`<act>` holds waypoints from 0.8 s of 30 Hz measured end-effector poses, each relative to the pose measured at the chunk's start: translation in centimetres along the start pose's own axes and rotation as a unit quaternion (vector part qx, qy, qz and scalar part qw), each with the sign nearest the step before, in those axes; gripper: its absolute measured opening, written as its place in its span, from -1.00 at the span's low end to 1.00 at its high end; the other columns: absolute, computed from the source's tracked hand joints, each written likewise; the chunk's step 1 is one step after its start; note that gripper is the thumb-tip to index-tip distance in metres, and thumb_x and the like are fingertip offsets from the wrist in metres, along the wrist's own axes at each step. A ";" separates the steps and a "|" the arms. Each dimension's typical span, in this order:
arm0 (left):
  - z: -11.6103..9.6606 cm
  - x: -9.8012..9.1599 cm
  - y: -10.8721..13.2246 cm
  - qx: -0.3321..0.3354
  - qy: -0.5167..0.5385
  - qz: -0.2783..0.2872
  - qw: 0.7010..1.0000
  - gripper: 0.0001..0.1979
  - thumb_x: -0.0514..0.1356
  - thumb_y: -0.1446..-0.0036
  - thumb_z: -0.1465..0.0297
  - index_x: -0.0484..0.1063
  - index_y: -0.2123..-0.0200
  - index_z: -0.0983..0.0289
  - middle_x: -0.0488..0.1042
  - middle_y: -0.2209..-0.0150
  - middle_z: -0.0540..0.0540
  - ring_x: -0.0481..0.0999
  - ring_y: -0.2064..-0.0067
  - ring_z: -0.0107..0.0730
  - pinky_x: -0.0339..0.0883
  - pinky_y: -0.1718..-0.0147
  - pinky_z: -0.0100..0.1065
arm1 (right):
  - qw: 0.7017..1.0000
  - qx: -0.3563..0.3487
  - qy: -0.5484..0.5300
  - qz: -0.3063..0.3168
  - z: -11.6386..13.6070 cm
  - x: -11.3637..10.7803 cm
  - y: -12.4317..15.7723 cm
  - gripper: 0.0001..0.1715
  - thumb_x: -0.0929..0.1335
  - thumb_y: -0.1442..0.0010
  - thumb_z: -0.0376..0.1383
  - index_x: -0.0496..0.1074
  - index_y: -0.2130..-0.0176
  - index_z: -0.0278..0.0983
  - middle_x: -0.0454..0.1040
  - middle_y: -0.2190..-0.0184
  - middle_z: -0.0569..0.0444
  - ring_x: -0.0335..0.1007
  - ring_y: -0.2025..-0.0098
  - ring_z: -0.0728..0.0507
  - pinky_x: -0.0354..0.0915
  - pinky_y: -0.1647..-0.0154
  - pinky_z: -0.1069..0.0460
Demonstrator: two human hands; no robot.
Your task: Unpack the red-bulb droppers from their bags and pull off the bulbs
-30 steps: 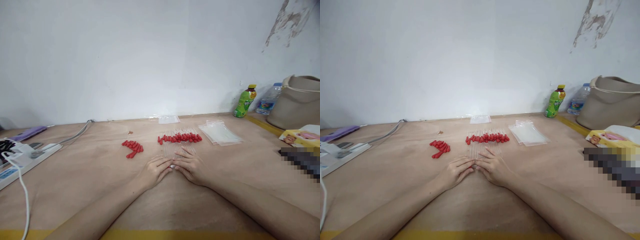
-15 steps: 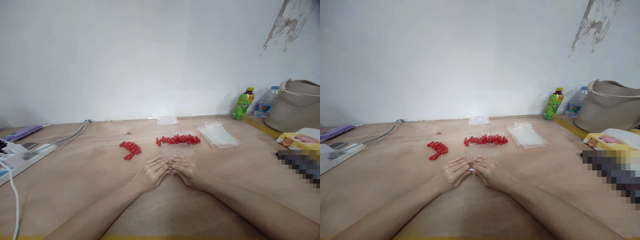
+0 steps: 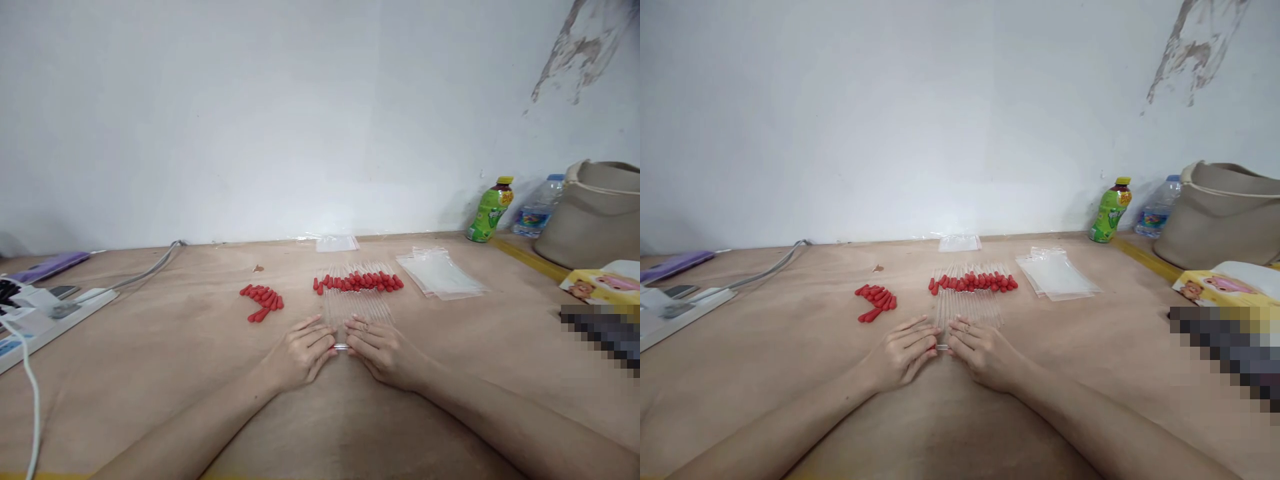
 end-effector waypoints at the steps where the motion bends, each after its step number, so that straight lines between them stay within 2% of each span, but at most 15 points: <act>1: 0.0 0.0 0.0 0.000 0.002 0.001 1.000 -0.86 0.06 -0.13 0.46 0.37 0.25 0.33 0.52 0.23 0.13 0.49 0.17 -0.38 0.28 0.00 -0.22 | 1.000 -0.006 0.005 -0.004 0.1 -0.2 0.0 -0.75 0.22 -0.15 -0.47 0.37 0.17 -0.42 0.45 0.15 -0.09 0.27 -0.02 -0.12 0.20 -0.12 -0.06; 10: 0.2 -0.3 0.7 -0.005 0.026 -0.020 0.999 -0.89 0.08 -0.13 0.48 0.35 0.25 0.34 0.51 0.23 0.13 0.48 0.18 -0.41 0.29 0.03 -0.27 | 0.999 -0.024 0.015 -0.024 0.2 -1.7 0.5 -0.75 0.22 -0.15 -0.48 0.38 0.17 -0.40 0.47 0.19 -0.06 0.27 -0.02 -0.13 0.21 -0.09 -0.08; 11: 0.7 -0.5 1.0 -0.017 0.025 -0.027 0.999 -0.89 0.08 -0.13 0.49 0.35 0.25 0.33 0.51 0.23 0.13 0.48 0.19 -0.40 0.30 0.05 -0.28 | 0.999 -0.005 0.010 -0.033 -0.5 -2.1 0.8 -0.76 0.22 -0.15 -0.47 0.38 0.18 -0.37 0.48 0.20 -0.04 0.29 0.01 -0.12 0.22 -0.07 -0.07; 13: 2.3 -1.5 1.5 -0.059 0.012 -0.047 0.997 -0.89 0.09 -0.12 0.48 0.37 0.27 0.30 0.50 0.26 0.12 0.47 0.23 -0.39 0.33 0.16 -0.30 | 0.995 0.078 0.009 -0.056 -2.9 -3.1 1.5 -0.77 0.21 -0.17 -0.42 0.39 0.20 -0.32 0.49 0.29 0.01 0.36 0.12 -0.09 0.29 0.03 -0.02; 16: 6.2 -4.2 2.4 -0.176 -0.019 -0.084 0.981 -0.85 0.07 -0.13 0.41 0.42 0.29 0.27 0.44 0.37 0.11 0.43 0.33 -0.39 0.33 0.34 -0.35 | 0.967 0.238 0.053 -0.074 -7.5 -4.5 3.3 -0.77 0.22 -0.17 -0.33 0.43 0.26 -0.28 0.47 0.44 0.02 0.39 0.35 -0.06 0.30 0.28 0.05; 19: 11.8 -7.1 4.6 -0.360 -0.032 -0.078 0.929 -0.74 0.00 -0.14 0.30 0.45 0.27 0.25 0.38 0.39 0.09 0.41 0.35 -0.38 0.31 0.35 -0.35 | 0.942 0.317 0.093 -0.052 -10.2 -4.8 4.7 -0.76 0.22 -0.14 -0.31 0.46 0.29 -0.26 0.46 0.47 0.05 0.35 0.44 -0.05 0.22 0.35 0.05; 20: 13.1 -8.0 5.2 -0.383 -0.035 -0.072 0.920 -0.70 -0.02 -0.14 0.28 0.46 0.27 0.28 0.37 0.40 0.10 0.41 0.36 -0.35 0.31 0.36 -0.33 | 0.936 0.336 0.098 -0.040 -10.8 -4.7 5.1 -0.75 0.22 -0.12 -0.32 0.45 0.28 -0.26 0.46 0.48 0.06 0.34 0.47 -0.05 0.20 0.36 0.05; 21: 14.3 -8.6 5.9 -0.403 -0.032 -0.053 0.913 -0.68 -0.01 -0.12 0.26 0.46 0.27 0.30 0.36 0.43 0.10 0.42 0.39 -0.34 0.30 0.39 -0.32 | 0.930 0.353 0.100 -0.027 -11.3 -4.5 5.4 -0.75 0.22 -0.10 -0.34 0.45 0.27 -0.26 0.45 0.49 0.07 0.33 0.49 -0.04 0.19 0.38 0.06; 23: 17.2 -8.3 8.8 -0.512 0.005 0.035 0.858 -0.62 -0.01 -0.06 0.19 0.47 0.28 0.30 0.35 0.51 0.06 0.40 0.49 -0.35 0.28 0.47 -0.33 | 0.918 0.381 0.105 -0.001 -12.0 -4.1 5.9 -0.73 0.21 -0.05 -0.36 0.43 0.26 -0.28 0.45 0.51 0.08 0.31 0.52 -0.05 0.16 0.41 0.06; 24: 18.1 -8.2 10.3 -0.558 0.030 0.057 0.827 -0.60 -0.01 -0.04 0.16 0.46 0.27 0.30 0.34 0.54 0.04 0.39 0.51 -0.35 0.27 0.49 -0.34 | 0.913 0.393 0.107 0.009 -12.2 -4.0 6.1 -0.72 0.21 -0.03 -0.37 0.41 0.26 -0.29 0.44 0.52 0.08 0.31 0.52 -0.06 0.15 0.42 0.05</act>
Point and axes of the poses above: each hand's wrist, its own y-axis away from the middle knuckle, its own x-axis out of the palm, z = x × y, the point moved 9 cm from there along -y, towards the middle knuckle
